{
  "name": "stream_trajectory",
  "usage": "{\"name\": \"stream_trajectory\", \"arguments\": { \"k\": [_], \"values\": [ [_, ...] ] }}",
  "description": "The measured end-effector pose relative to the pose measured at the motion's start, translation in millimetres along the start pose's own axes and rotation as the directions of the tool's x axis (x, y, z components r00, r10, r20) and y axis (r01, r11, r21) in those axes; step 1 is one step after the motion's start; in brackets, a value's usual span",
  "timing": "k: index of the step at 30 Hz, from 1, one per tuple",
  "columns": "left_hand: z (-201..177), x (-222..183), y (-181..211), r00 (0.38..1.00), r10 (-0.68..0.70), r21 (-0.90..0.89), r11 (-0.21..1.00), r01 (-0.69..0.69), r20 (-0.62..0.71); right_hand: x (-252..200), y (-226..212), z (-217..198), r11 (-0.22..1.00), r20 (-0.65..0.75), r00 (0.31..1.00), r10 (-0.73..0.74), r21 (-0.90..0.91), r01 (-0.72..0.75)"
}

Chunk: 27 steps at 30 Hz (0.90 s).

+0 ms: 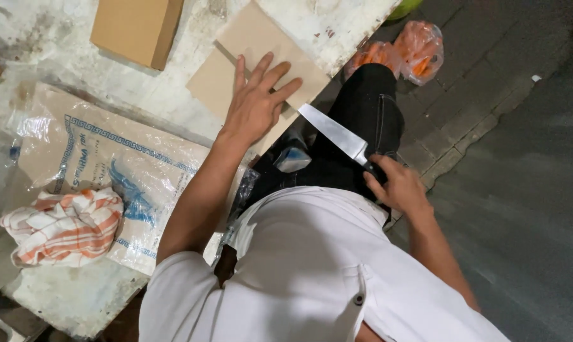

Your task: Preparing cardboard boxes by cutting and inserting paper liners.

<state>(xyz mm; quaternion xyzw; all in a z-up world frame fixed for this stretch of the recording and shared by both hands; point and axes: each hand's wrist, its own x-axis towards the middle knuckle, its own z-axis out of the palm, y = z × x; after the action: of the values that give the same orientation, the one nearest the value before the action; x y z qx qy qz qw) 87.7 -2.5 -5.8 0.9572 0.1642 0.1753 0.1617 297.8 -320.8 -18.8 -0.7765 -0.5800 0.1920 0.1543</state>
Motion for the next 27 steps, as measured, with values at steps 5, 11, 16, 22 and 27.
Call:
{"name": "stream_trajectory", "arguments": {
  "k": [5,11,16,22,27],
  "values": [
    [-36.9,10.1,17.1,0.947,0.034,-0.143,0.990,0.013,0.319,45.7,-52.4,-8.8,0.988,0.101,0.984,0.145,0.034,-0.149],
    [-26.9,35.2,22.1,0.923,-0.209,-0.115,0.960,0.257,0.324,77.0,-64.2,-3.5,0.916,0.226,0.973,0.044,0.380,-0.130],
    [-11.0,58.5,25.9,0.690,-0.577,0.229,0.813,0.535,0.438,106.7,-53.5,16.2,0.384,0.460,0.883,-0.087,0.834,-0.397],
    [-9.4,59.4,12.3,0.766,-0.498,0.241,0.867,0.436,0.406,122.0,-70.0,31.8,0.052,0.495,0.863,-0.098,0.869,-0.492],
    [-13.3,65.6,11.4,0.766,-0.482,0.225,0.876,0.426,0.427,111.7,-56.9,22.5,0.021,0.479,0.876,-0.050,0.878,-0.478]
  ]
}}
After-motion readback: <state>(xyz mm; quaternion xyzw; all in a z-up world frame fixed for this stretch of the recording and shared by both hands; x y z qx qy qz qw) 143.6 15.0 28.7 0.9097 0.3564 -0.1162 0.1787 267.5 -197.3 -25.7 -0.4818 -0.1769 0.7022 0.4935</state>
